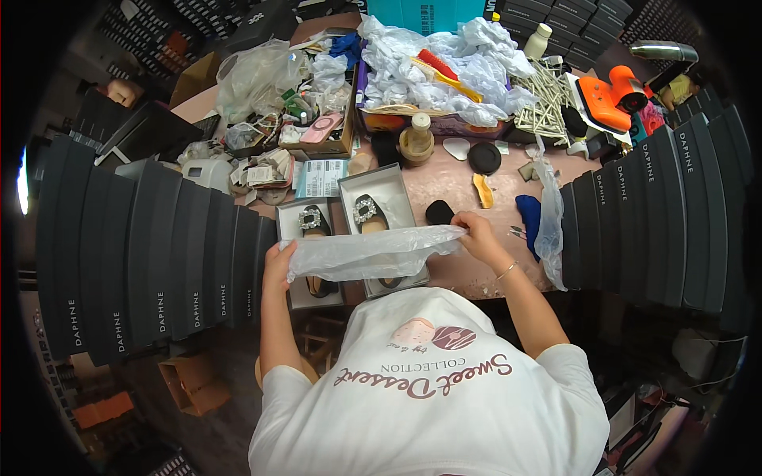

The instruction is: Packaging high-heeled shoes into boxes with tissue paper and organizing the boxes.

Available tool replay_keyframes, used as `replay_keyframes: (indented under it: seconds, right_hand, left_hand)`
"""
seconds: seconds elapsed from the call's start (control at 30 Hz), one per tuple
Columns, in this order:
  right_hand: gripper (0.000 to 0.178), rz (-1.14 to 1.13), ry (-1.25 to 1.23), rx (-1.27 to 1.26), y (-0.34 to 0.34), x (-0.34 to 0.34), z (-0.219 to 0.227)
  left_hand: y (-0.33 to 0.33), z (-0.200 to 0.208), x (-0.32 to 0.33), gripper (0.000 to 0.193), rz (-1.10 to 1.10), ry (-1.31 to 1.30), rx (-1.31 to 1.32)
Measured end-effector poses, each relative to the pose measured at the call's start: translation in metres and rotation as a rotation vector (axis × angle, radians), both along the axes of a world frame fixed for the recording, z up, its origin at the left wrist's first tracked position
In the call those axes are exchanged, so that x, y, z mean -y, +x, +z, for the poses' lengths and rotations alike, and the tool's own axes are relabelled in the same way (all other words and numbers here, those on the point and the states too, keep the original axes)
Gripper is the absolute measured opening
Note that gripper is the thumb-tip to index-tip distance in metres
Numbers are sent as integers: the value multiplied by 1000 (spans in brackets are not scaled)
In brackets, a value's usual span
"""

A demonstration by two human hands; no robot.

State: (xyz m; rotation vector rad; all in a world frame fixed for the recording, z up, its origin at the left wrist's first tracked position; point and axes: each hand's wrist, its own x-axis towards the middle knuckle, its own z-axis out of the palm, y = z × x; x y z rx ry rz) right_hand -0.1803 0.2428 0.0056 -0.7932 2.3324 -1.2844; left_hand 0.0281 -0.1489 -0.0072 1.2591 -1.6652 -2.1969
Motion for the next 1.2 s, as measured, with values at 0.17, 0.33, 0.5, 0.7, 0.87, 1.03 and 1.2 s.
replay_keyframes:
  seconds: [0.17, 0.33, 0.5, 0.7, 0.87, 1.03, 1.2]
  right_hand:
    - [17, -18, 193, -340, 3, -27, 12]
    - [19, -481, -646, 555, 1, -28, -6]
    - [31, -436, -800, 826, 16, -2, 1]
    - [15, -315, -244, 328, 6, -31, 1]
    - [14, -393, -148, -254, -14, -73, -23]
    - [10, -657, -22, 71, -35, -132, -25]
    - [29, -129, -93, 16, -31, -30, 48]
  left_hand:
    - [-6, 0, -5, 21, -14, 25, -19]
    - [-12, -21, -7, 22, -93, 98, 9]
    - [-12, -27, -17, 21, -65, 158, -10]
    - [-5, -17, -16, 19, -29, 143, -35]
    - [-12, -27, -26, 17, -30, 109, -49]
    - [-2, -40, -16, 19, -15, 2, -90]
    - [-17, -24, -26, 25, -160, -369, -104]
